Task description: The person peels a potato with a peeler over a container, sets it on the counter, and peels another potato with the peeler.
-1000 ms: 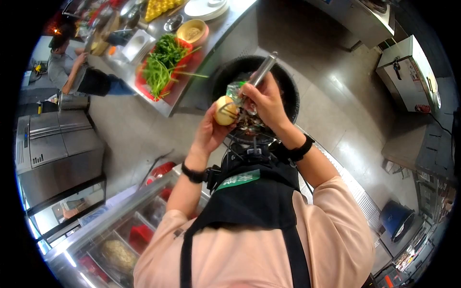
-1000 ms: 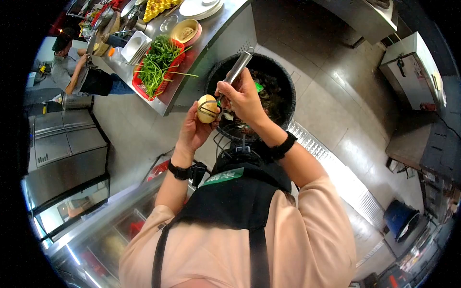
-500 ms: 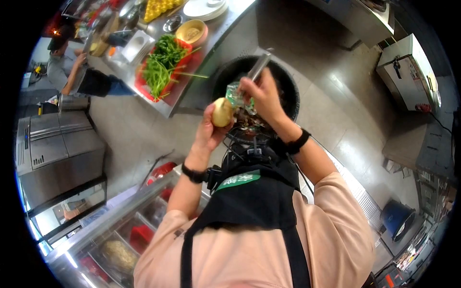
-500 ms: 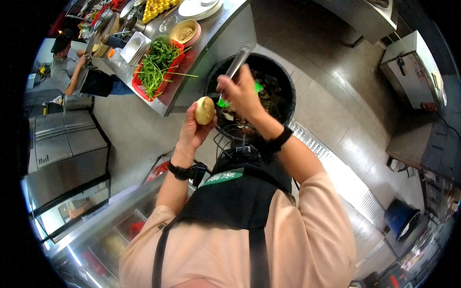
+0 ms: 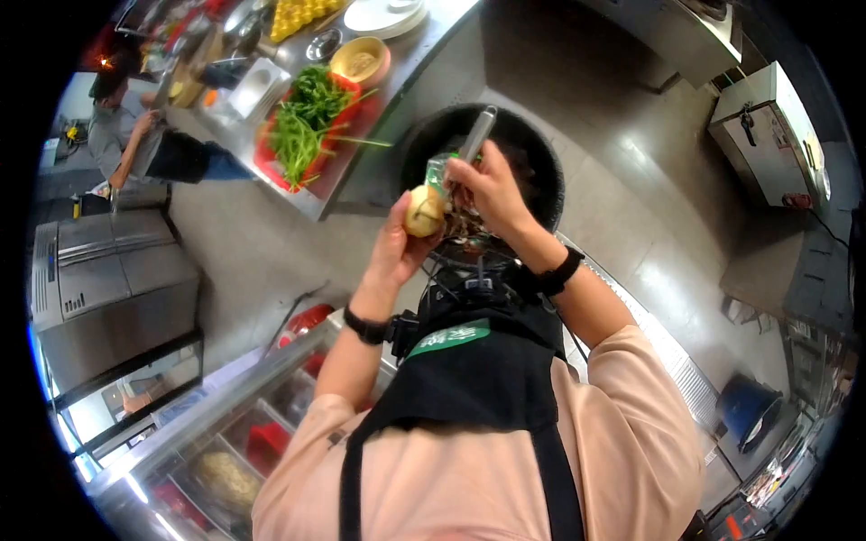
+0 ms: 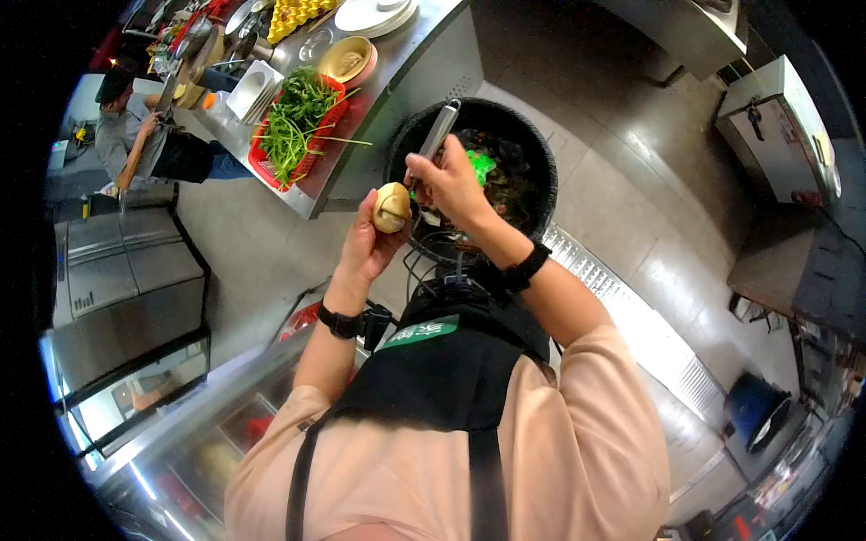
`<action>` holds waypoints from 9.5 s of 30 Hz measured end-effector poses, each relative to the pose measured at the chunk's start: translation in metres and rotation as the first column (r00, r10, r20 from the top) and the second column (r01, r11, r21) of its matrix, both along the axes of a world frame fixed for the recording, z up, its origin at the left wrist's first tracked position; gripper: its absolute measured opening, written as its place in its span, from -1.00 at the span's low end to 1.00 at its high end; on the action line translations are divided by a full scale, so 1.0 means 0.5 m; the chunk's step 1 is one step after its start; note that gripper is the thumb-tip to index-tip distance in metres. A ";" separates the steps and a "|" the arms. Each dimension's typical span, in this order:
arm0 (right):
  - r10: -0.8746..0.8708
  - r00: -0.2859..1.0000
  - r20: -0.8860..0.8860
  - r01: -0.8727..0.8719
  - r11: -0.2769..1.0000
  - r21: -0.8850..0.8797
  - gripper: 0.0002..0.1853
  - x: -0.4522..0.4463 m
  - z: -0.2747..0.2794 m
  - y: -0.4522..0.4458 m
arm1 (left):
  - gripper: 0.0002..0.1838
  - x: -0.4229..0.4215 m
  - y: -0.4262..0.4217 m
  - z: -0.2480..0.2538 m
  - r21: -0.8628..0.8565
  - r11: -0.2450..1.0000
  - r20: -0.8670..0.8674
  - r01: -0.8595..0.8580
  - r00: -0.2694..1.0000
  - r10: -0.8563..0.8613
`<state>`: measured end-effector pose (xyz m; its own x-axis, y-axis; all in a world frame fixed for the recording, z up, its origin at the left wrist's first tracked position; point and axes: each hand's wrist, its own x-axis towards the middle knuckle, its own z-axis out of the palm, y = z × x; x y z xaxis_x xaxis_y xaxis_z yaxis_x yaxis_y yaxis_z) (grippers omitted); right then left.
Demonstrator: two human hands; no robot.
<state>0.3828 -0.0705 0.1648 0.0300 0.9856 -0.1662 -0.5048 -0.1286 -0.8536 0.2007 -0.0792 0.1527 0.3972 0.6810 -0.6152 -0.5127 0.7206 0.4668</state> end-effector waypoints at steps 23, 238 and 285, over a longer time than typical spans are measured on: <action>-0.107 0.978 -0.176 0.091 0.991 -0.099 -0.76 0.052 -0.012 0.001 | -0.53 0.003 -0.007 -0.007 0.077 0.993 -0.020 0.085 0.996 -0.084; -0.123 0.982 -0.141 0.142 0.981 0.132 -0.71 0.012 0.064 -0.026 | -0.40 -0.004 -0.012 0.021 0.392 0.916 0.113 0.081 0.984 -0.135; -0.182 0.980 -0.085 0.183 0.983 0.004 -0.74 0.079 0.016 0.010 | -0.23 -0.015 -0.012 0.032 0.398 0.858 -0.046 0.326 0.941 -0.336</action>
